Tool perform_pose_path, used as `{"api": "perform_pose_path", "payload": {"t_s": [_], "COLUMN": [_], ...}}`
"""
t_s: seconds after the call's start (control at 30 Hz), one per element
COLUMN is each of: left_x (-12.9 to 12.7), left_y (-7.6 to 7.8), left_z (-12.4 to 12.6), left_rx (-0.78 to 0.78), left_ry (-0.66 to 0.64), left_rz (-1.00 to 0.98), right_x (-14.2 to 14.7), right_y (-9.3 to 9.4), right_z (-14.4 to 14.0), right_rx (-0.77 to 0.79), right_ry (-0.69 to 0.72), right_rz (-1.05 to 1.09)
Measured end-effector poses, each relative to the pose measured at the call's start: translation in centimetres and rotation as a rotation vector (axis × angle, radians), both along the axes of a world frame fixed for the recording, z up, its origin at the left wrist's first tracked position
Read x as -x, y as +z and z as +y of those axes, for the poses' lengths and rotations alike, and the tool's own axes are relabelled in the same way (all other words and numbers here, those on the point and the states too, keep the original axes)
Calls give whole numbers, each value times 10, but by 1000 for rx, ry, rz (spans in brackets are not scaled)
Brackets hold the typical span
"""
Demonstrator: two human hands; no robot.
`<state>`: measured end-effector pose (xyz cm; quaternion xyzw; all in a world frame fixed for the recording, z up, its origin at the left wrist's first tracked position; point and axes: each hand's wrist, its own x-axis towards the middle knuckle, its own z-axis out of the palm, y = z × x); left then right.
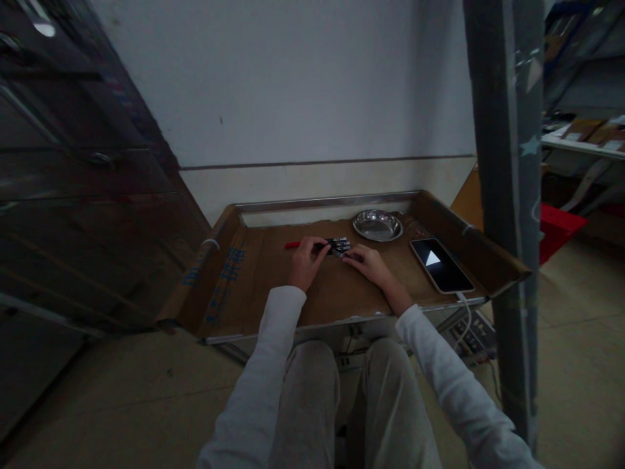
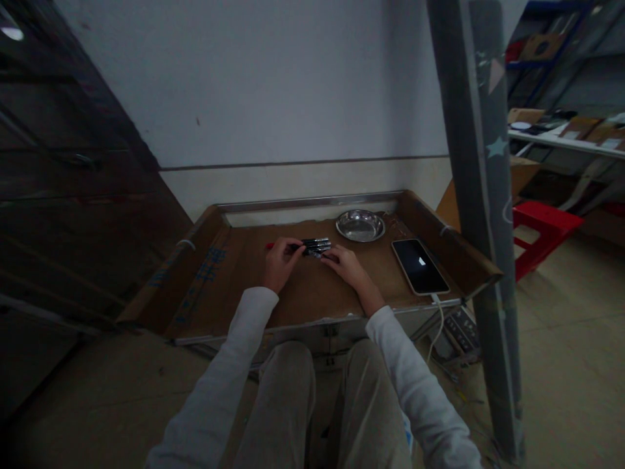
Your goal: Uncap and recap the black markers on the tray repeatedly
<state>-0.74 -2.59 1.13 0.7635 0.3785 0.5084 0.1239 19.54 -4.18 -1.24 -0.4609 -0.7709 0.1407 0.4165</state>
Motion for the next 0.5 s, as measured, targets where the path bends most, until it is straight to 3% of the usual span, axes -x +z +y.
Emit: {"api": "perform_pose_path", "payload": {"t_s": [0.3,0.5], "left_x": [0,0], "left_y": [0,-4], "left_z": [0,4], "left_rx": [-15,24], "left_ry": [3,1], "left_rz": [53,20], "right_x": [-1,-2], "right_y": [-2,-3], "right_z": [3,3], "right_rx": [4,-38], "right_ry": [-2,-88], "right_rz": [-32,-47]}}
